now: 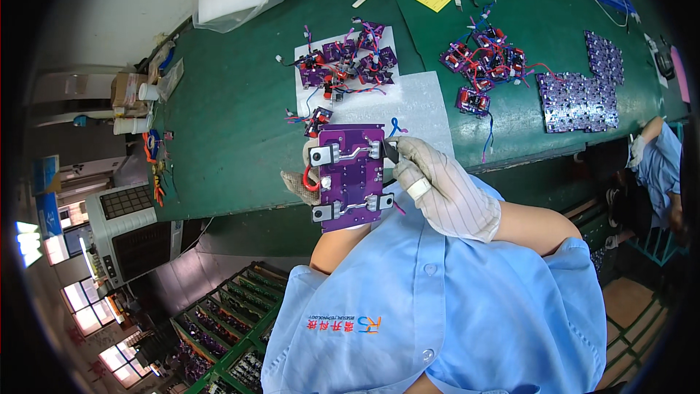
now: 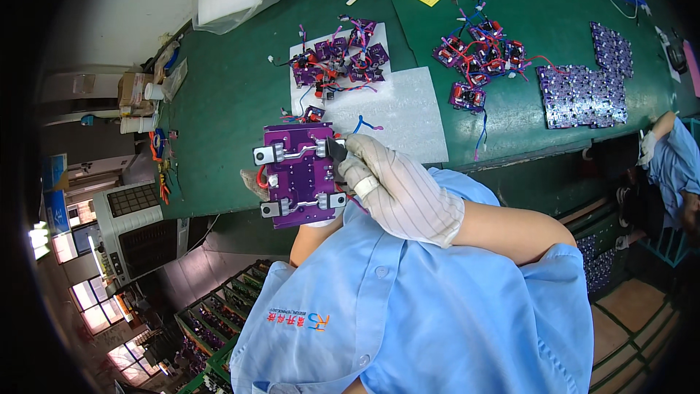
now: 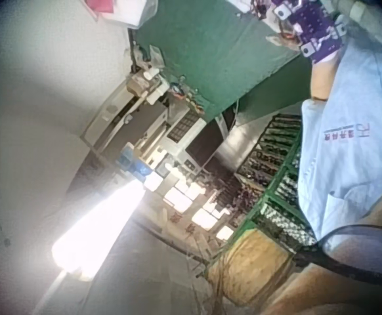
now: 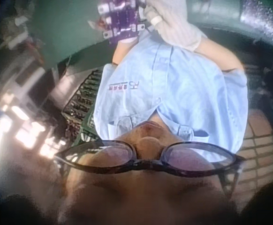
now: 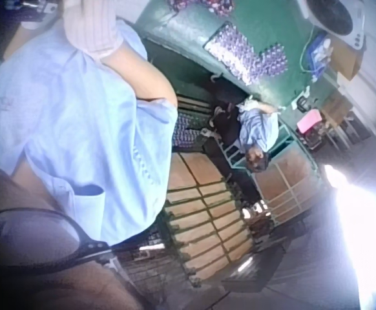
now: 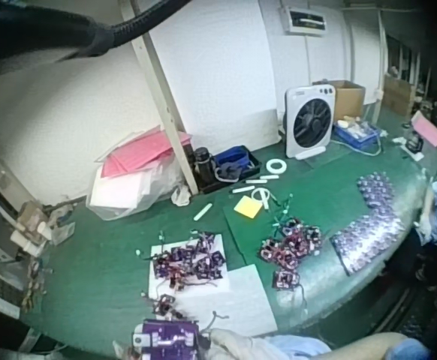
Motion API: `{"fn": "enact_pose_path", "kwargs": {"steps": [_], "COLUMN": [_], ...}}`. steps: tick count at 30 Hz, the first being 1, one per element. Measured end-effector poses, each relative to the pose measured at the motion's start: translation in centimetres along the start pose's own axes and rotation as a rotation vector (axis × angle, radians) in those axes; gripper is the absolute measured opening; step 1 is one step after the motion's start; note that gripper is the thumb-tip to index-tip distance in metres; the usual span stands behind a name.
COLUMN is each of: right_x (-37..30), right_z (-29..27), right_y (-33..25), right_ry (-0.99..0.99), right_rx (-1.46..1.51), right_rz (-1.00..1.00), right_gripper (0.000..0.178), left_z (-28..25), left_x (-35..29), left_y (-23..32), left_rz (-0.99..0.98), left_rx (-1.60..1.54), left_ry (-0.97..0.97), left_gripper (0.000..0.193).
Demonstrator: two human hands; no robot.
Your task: Manually assemble and sort small electronic circuit board components and place them into storage racks.
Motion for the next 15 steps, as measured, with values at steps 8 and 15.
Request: {"fn": "enact_pose_path", "kwargs": {"steps": [8, 15], "right_x": [-0.2, 0.0], "right_z": [-0.4, -1.2], "right_y": [3.1, 2.0], "right_ry": [0.062, 0.088], "right_rx": [0.151, 0.253], "right_rz": [0.319, 0.254], "right_gripper": [0.036, 0.04], "left_z": [-1.7, -1.9], "left_x": [-0.3, 0.7], "left_y": [1.0, 0.9], "left_rz": [0.031, 0.038], "left_rx": [0.041, -0.02], "left_ry": [0.157, 0.193], "left_gripper": [0.035, 0.035]}}
Point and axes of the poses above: each hand's wrist, its own x-axis towards the middle knuckle, its own z-axis out of the palm, y = z × x, the point moved 8 cm from there along x, towards the middle knuckle, and after that the axes turned 1 degree about -y, right-handed, at the moved point
